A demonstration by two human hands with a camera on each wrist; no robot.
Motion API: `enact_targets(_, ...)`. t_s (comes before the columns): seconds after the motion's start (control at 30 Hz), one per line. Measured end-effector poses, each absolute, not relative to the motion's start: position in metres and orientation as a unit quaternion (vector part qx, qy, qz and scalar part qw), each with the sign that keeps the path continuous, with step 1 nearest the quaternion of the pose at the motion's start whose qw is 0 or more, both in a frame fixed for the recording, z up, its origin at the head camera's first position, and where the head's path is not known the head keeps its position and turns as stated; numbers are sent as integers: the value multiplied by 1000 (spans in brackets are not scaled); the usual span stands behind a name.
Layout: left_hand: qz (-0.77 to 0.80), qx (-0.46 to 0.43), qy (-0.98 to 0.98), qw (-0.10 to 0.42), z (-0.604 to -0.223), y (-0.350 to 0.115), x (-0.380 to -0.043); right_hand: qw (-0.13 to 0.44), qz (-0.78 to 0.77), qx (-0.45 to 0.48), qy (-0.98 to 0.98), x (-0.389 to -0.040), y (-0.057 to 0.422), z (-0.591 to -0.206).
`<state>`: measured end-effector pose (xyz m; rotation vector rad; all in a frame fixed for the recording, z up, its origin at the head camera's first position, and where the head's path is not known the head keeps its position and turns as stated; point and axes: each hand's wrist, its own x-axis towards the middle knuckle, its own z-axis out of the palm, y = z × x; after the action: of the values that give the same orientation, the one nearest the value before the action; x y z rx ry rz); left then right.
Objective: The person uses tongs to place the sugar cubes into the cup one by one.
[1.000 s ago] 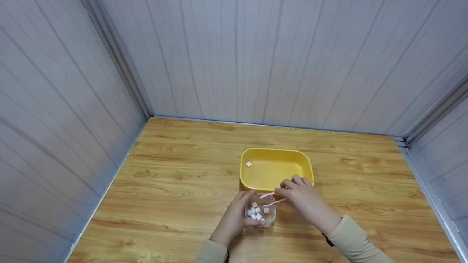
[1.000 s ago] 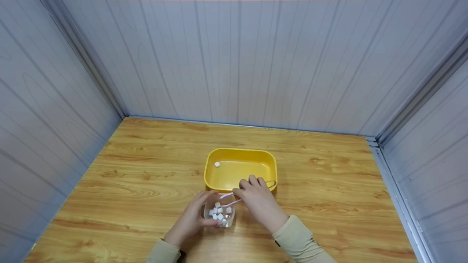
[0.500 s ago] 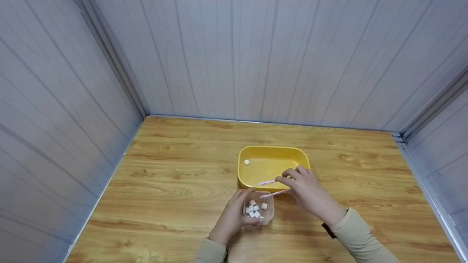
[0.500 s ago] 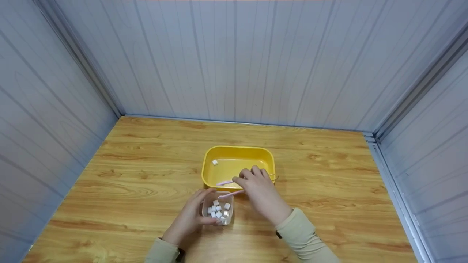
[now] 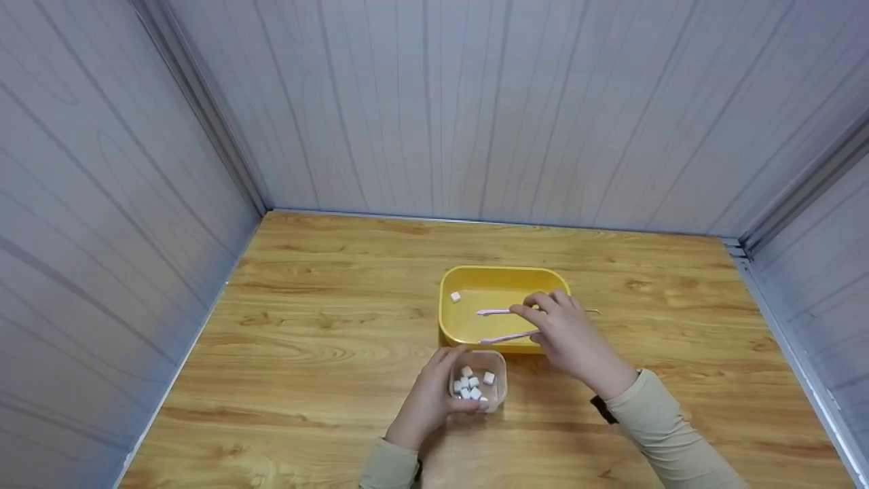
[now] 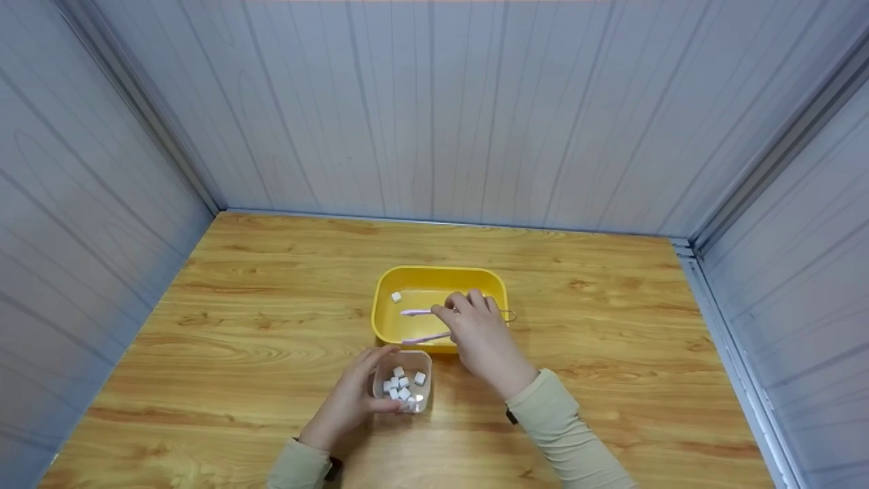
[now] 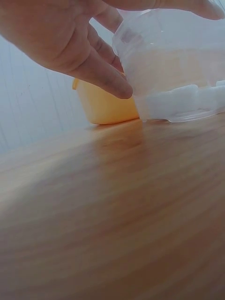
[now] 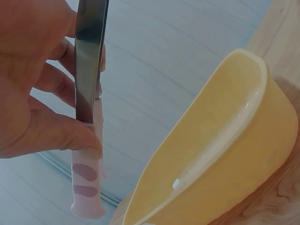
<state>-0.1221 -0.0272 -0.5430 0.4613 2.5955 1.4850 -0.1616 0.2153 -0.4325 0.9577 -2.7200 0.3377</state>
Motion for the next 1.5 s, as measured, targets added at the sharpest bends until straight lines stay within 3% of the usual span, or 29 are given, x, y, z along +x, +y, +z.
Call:
enact_targets(0.7, 492, 171, 853, 27, -546, -28, -121, 70, 67, 303, -948, -213, 197, -438)
enact_targets(1.03, 500, 157, 850, 49, -544, -28, -121, 37, 47, 290, -955, -236, 190, -452)
enact_targets(1.5, 505, 155, 847, 51, -543, -27, -121, 62, 5, 302, -951, -251, 176, -471)
